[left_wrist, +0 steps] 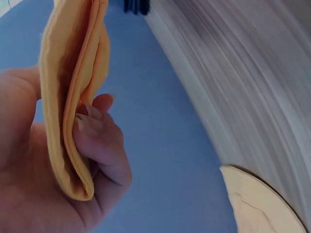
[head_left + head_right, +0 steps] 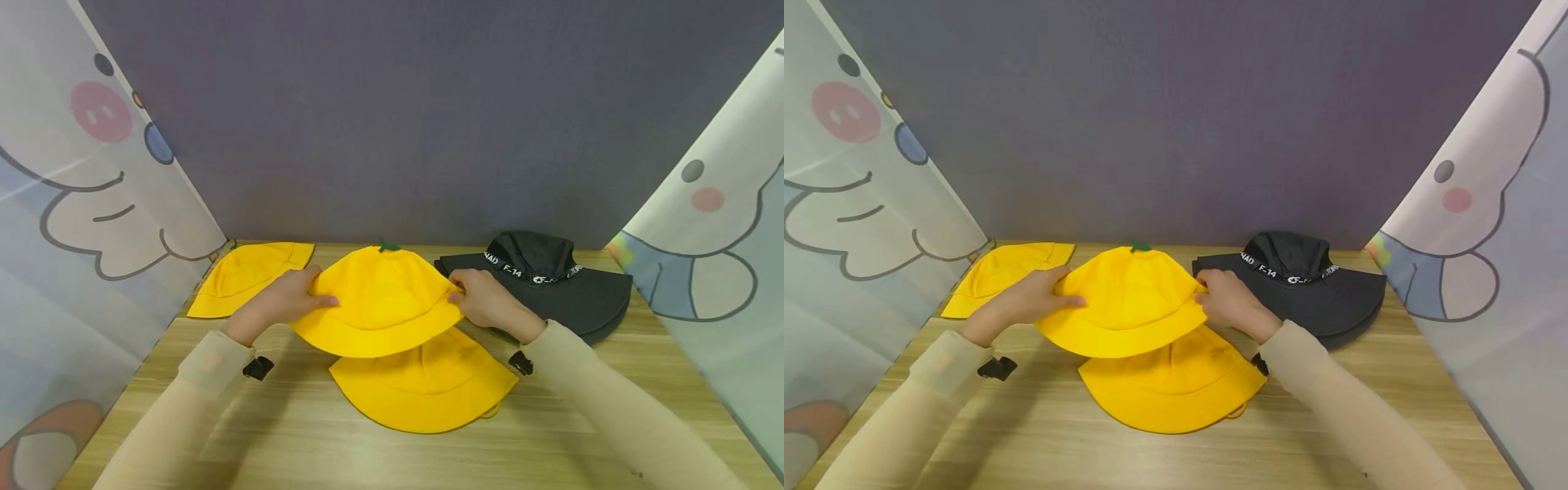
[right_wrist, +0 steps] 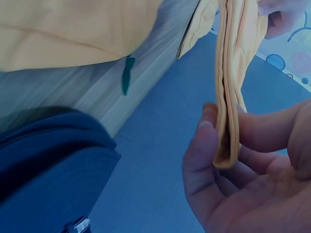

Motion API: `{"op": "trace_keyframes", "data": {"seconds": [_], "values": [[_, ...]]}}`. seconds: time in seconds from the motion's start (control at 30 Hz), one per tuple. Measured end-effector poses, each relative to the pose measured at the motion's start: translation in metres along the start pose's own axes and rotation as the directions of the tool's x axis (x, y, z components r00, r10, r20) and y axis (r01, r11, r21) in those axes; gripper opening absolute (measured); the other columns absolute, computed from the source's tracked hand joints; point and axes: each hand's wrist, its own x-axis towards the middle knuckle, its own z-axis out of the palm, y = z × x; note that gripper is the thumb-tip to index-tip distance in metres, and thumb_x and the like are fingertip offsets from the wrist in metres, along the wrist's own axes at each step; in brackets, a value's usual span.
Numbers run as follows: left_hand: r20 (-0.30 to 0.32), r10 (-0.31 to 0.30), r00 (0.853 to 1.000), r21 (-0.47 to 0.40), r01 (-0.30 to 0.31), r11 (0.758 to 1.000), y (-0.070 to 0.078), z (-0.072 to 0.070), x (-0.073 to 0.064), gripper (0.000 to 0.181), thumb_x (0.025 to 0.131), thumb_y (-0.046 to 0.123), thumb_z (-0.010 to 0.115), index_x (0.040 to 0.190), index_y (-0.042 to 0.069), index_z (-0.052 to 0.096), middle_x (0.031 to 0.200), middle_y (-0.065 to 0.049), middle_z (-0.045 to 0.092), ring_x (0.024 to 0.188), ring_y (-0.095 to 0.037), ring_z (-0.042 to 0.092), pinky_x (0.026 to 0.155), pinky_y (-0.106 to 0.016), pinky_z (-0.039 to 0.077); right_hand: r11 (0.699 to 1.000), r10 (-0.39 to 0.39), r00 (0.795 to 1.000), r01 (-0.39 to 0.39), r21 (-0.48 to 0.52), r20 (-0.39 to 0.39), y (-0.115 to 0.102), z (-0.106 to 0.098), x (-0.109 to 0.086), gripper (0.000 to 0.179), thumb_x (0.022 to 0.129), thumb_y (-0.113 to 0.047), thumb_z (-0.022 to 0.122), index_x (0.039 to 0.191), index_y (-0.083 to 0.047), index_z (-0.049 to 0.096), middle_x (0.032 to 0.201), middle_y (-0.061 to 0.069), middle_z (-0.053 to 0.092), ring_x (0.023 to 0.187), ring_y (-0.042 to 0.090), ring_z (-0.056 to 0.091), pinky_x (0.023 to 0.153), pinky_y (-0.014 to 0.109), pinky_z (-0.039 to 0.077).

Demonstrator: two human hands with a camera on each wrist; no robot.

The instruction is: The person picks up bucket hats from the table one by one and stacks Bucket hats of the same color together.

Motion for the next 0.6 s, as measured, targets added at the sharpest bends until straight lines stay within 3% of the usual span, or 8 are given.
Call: {"op": "trace_keyframes", "data": {"seconds": [0.13,0.27,0.47,0.6], "values": [[0.024,0.049,0.999,-0.007,-0.049,0.999,0.017,0.005,0.0,0.06,0.095,0.04,0.072,0.134,-0.001,0.054,0.112,-0.011,0.067,0.094,-0.024,0.061,0.086,-0.043,0.051,1.0,-0.021,0.999,0.021,0.004,0.024,0.015,-0.005,-0.018,0.008,0.099,-0.009,0.064,0.103,-0.003,0.067,0.072,0.003,0.05,0.063,0.017,0.048,0.064,0.032,0.041],[0.063,0.059,0.996,-0.007,-0.058,0.998,0.029,0.012,-0.002,0.059,0.095,0.042,0.072,0.135,0.003,0.056,0.112,-0.007,0.067,0.094,-0.021,0.062,0.086,-0.043,0.052,1.0,-0.024,0.999,0.024,0.014,0.048,0.026,-0.012,-0.034,0.009,0.099,-0.009,0.065,0.104,-0.003,0.069,0.073,0.001,0.051,0.065,0.016,0.048,0.064,0.032,0.041],[0.135,0.078,0.988,-0.01,-0.077,0.997,0.039,0.028,-0.009,0.057,0.096,0.042,0.07,0.136,0.003,0.055,0.115,-0.007,0.066,0.096,-0.019,0.06,0.088,-0.042,0.051,0.998,-0.019,0.991,0.011,0.06,0.133,0.038,-0.019,-0.058,0.004,0.097,-0.011,0.068,0.094,-0.008,0.068,0.073,-0.001,0.053,0.064,0.014,0.049,0.06,0.029,0.042],[0.152,0.105,0.983,-0.052,-0.098,0.994,0.043,0.039,-0.012,0.051,0.097,0.039,0.07,0.132,0.004,0.057,0.109,-0.004,0.066,0.09,-0.017,0.058,0.084,-0.039,0.05,0.994,0.0,0.982,-0.021,0.109,0.19,0.047,-0.018,-0.073,0.007,0.096,-0.011,0.07,0.09,-0.01,0.065,0.071,-0.002,0.05,0.06,0.013,0.049,0.056,0.027,0.042]]}}
